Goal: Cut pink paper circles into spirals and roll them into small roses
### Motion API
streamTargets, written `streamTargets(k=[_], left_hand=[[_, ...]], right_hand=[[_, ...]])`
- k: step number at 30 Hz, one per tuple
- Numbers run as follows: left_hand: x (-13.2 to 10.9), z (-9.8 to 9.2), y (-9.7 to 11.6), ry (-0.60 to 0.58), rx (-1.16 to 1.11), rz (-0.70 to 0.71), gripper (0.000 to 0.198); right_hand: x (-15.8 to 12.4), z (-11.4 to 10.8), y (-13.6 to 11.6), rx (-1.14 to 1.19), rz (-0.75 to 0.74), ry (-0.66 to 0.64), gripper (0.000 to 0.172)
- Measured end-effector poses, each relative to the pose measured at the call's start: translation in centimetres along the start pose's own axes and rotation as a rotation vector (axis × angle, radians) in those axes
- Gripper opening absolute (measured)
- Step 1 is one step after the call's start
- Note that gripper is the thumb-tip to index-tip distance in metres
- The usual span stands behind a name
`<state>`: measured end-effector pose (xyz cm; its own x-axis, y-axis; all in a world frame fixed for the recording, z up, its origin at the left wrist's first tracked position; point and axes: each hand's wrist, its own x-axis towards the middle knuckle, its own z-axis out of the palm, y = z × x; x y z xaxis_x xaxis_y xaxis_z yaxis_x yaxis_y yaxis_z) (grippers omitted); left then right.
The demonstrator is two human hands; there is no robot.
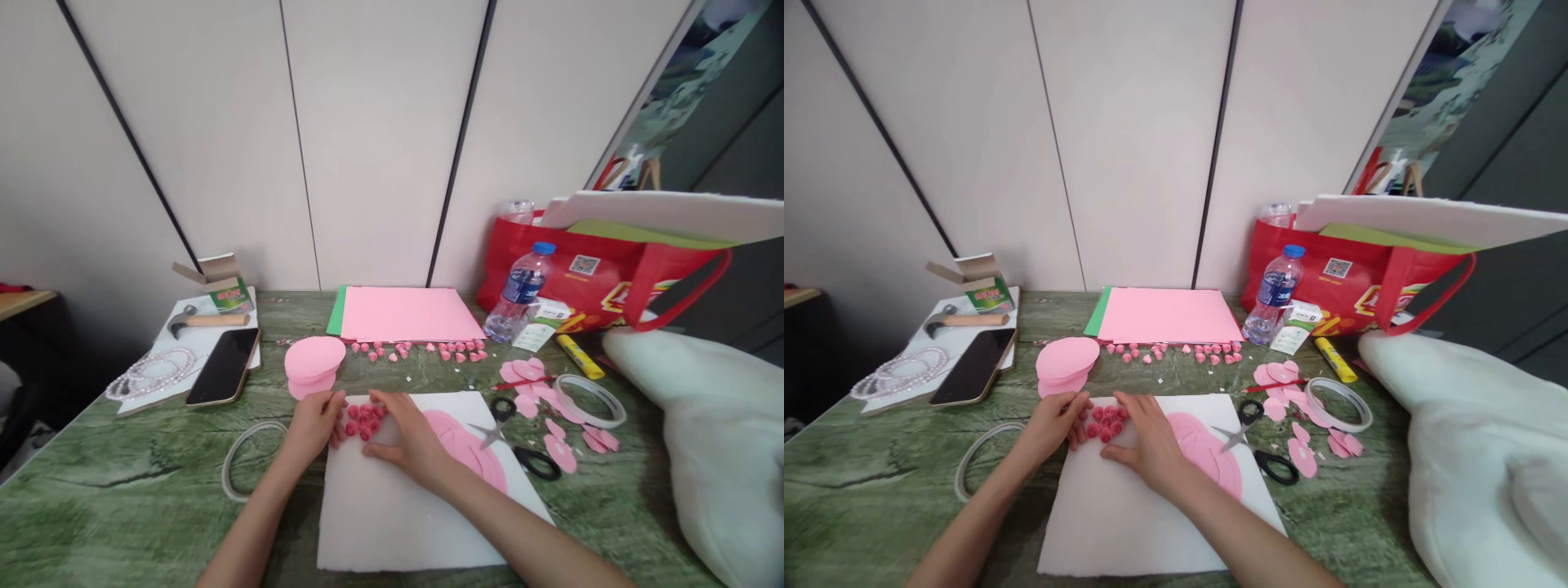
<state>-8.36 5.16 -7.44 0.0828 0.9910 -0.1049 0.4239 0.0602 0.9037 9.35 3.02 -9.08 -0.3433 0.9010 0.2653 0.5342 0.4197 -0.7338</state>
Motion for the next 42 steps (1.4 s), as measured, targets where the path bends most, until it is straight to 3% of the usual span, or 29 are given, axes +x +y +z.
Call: streamTargets(k=[8,11,15,17,20,25,42], left_hand=[[-0.1,-0.2,0.1,0.043,0.016,0.004,0.032],[-0.2,-0.2,0.3,0.073,0.037,0.008,0.032],[-0.2,-0.6,0.4,0.208,0.086,0.030,0.032],[-0.1,-0.8,0.5,0.297,0.117,0.053,0.035],[-0.1,-1.1,0.8,0.392,0.151,0.088,0.038],[-0.1,-1.1,1.0,0.435,0.194,0.123,0.034],[-0.4,-0.1,0.7,0.400,0.307,0.137,0.020]], right_hand=[[-0.2,0.2,0.2,0.040,0.017,0.084,0.068],[-0.3,0.1,-0.1,0.130,-0.004,0.188,0.059],[-0.2,-0.3,-0.5,0.520,0.145,0.524,0.026],[0.3,-0.6,-0.3,0.756,0.270,0.636,0.025],[1.0,-1.0,0.4,0.967,0.386,0.704,0.025],[1.3,-1.0,0.9,1.051,0.415,0.694,0.024],[1.4,-1.2,0.5,0.974,0.436,0.641,0.025]])
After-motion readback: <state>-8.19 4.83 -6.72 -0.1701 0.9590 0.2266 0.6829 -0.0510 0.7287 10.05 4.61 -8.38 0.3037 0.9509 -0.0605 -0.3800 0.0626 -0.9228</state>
